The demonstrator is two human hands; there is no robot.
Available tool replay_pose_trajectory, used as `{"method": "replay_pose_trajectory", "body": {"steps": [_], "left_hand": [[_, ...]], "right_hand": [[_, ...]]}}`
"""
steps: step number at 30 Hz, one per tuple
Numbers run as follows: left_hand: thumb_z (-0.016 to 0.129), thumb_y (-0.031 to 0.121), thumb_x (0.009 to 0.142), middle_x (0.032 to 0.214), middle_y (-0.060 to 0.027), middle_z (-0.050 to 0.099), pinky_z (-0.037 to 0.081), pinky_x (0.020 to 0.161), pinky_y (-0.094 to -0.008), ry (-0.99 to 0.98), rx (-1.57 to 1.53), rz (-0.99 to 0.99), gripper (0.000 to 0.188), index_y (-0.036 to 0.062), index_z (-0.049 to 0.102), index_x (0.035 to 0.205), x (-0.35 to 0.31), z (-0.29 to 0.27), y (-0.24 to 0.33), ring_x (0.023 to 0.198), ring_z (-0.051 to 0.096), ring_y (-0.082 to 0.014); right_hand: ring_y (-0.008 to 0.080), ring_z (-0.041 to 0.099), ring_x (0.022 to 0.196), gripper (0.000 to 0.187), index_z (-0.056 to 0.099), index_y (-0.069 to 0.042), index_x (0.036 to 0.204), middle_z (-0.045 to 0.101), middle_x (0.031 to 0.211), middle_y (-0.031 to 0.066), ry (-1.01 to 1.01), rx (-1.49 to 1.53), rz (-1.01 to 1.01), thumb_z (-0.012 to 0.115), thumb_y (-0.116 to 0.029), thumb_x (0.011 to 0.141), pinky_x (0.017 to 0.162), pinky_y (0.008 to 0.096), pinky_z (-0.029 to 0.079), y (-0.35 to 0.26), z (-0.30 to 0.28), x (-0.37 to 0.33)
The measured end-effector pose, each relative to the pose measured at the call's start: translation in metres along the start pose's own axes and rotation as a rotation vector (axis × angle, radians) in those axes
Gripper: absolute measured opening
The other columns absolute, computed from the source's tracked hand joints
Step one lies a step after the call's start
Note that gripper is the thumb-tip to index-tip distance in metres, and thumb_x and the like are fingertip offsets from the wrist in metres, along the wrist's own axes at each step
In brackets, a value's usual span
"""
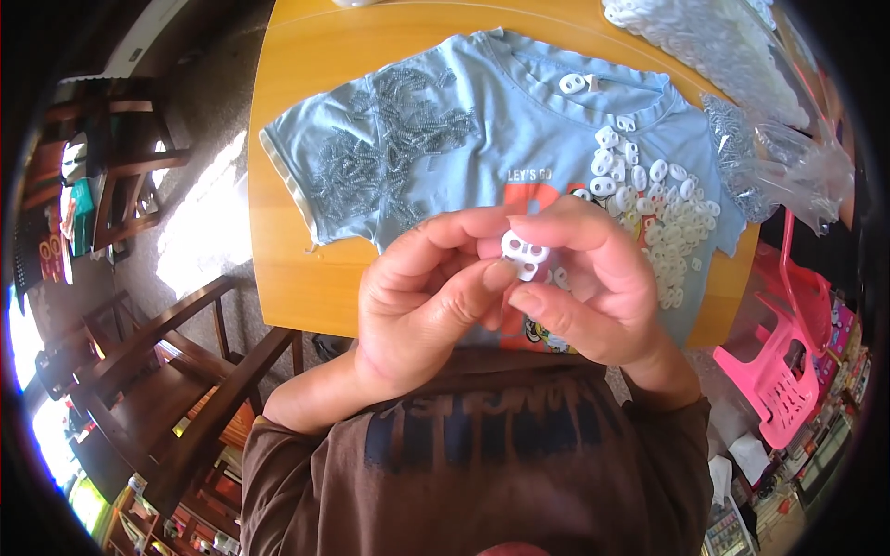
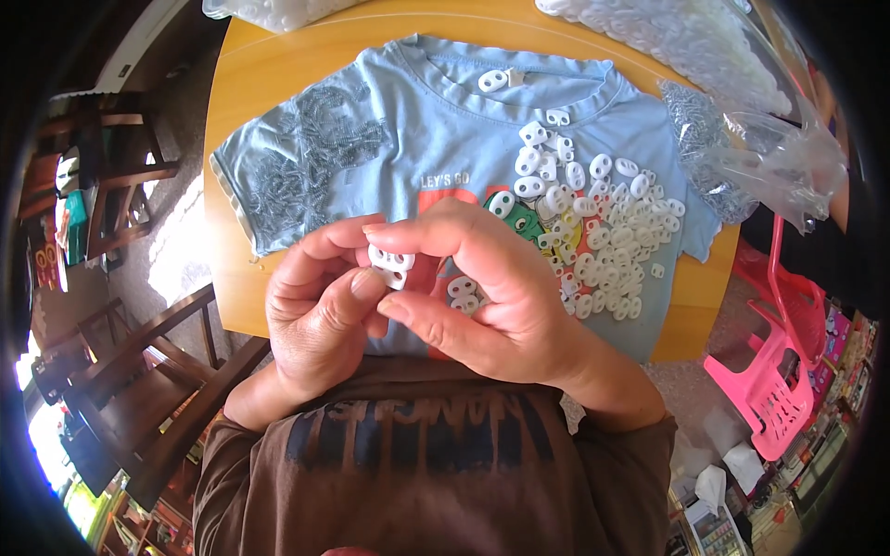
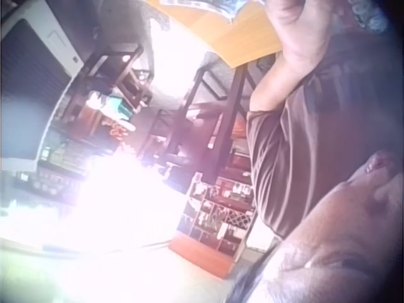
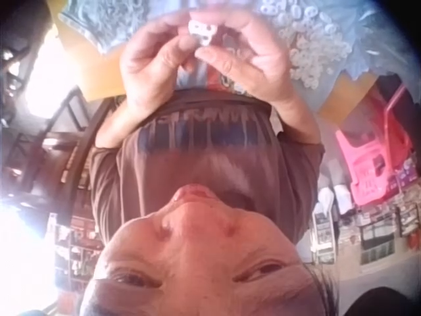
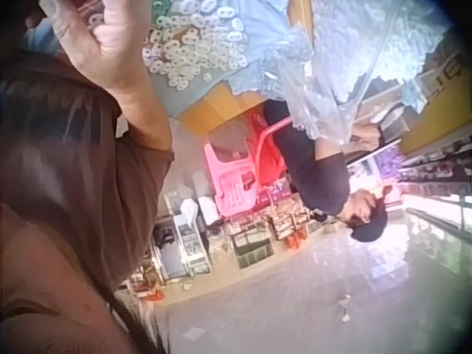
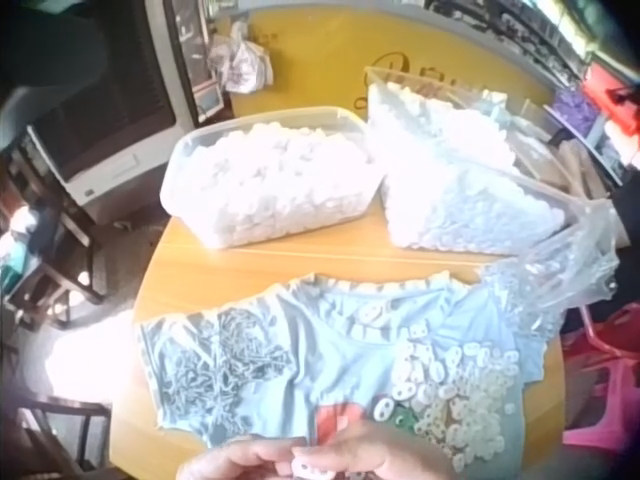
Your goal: Attaching white plastic decorative pieces to a blue t-shirt using a needle.
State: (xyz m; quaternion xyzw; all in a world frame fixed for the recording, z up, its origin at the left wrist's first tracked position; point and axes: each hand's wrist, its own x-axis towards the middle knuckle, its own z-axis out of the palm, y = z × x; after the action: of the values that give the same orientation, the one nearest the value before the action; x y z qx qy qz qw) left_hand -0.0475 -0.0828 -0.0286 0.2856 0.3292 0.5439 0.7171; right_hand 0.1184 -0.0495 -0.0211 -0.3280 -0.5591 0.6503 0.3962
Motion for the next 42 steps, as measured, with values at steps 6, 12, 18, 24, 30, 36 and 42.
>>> {"method": "replay_pose_trajectory", "body": {"steps": [6, 12, 18, 24, 30, 36, 42], "left_hand": [[0.056, -0.001, 0.085, 0.093, -0.0072, 0.056, 0.046, 0.062, -0.0219, -0.029, -0.032, 0.033, 0.036, -0.0001, 0.048, 0.119, -0.002, 0.0, -0.004, 0.07, 0.054, -0.0107], [0.064, -0.001, 0.077, 0.087, -0.0087, 0.059, 0.047, 0.061, -0.0257, -0.037, 0.41, 0.183, 0.036, -0.0024, 0.055, 0.112, -0.001, -0.008, 0.003, 0.07, 0.058, -0.0154], [0.07, 0.0, 0.07, 0.079, -0.0092, 0.061, 0.047, 0.059, -0.028, -0.145, 0.777, 0.476, 0.038, -0.0031, 0.059, 0.106, 0.009, -0.016, 0.005, 0.068, 0.059, -0.0187], [0.071, 0.001, 0.069, 0.077, -0.0094, 0.061, 0.046, 0.057, -0.0272, -0.112, 0.806, 0.455, 0.035, -0.0034, 0.06, 0.102, 0.008, -0.015, 0.005, 0.066, 0.059, -0.0186], [0.071, 0.001, 0.069, 0.075, -0.0096, 0.061, 0.046, 0.056, -0.0271, -0.032, 0.739, 0.403, 0.033, -0.0037, 0.061, 0.1, 0.002, -0.01, -0.002, 0.065, 0.059, -0.0186], [0.069, 0.003, 0.073, 0.073, -0.0095, 0.061, 0.045, 0.056, -0.0273, 0.031, 0.63, 0.305, 0.029, -0.0043, 0.06, 0.1, -0.002, -0.005, -0.004, 0.064, 0.058, -0.0187], [0.067, 0.006, 0.075, 0.073, -0.0081, 0.059, 0.044, 0.057, -0.0266, 0.057, 0.573, 0.283, 0.028, -0.0046, 0.06, 0.1, -0.006, 0.001, -0.004, 0.063, 0.056, -0.0174]], "right_hand": [[0.0123, 0.058, 0.068, 0.034, 0.054, -0.003, 0.11, 0.06, 0.098, 0.006, -0.003, -0.085, -0.064, 0.064, -0.001, 0.077, 0.074, 0.027, 0.044, 0.003, -0.001, 0.0], [0.0131, 0.059, 0.068, 0.033, 0.053, -0.003, 0.109, 0.06, 0.104, 0.0071, -0.073, -0.173, -0.189, 0.065, -0.002, 0.078, 0.086, 0.0297, 0.04, 0.005, -0.007, 0.004], [0.0128, 0.057, 0.065, 0.031, 0.053, -0.003, 0.108, 0.061, 0.101, 0.0073, -0.035, -0.14, -0.168, 0.064, -0.003, 0.078, 0.08, 0.0284, 0.042, 0.007, -0.002, 0.001], [0.0126, 0.057, 0.069, 0.029, 0.053, -0.001, 0.106, 0.061, 0.096, 0.0071, -0.017, -0.137, -0.195, 0.064, -0.003, 0.079, 0.069, 0.0253, 0.045, 0.011, -0.001, 0.0], [0.0132, 0.054, 0.065, 0.027, 0.053, -0.001, 0.105, 0.059, 0.087, 0.0071, -0.001, -0.177, -0.245, 0.063, -0.002, 0.08, 0.06, 0.0259, 0.044, 0.013, -0.001, 0.001], [0.0133, 0.051, 0.063, 0.027, 0.051, 0.0, 0.108, 0.057, 0.083, 0.0072, -0.034, -0.149, -0.271, 0.06, -0.006, 0.083, 0.056, 0.0248, 0.042, 0.015, -0.003, 0.002], [0.0141, 0.05, 0.063, 0.032, 0.045, 0.001, 0.116, 0.054, 0.086, 0.0093, -0.077, -0.182, -0.403, 0.055, -0.009, 0.087, 0.056, 0.0262, 0.041, 0.017, 0.001, 0.005]]}}
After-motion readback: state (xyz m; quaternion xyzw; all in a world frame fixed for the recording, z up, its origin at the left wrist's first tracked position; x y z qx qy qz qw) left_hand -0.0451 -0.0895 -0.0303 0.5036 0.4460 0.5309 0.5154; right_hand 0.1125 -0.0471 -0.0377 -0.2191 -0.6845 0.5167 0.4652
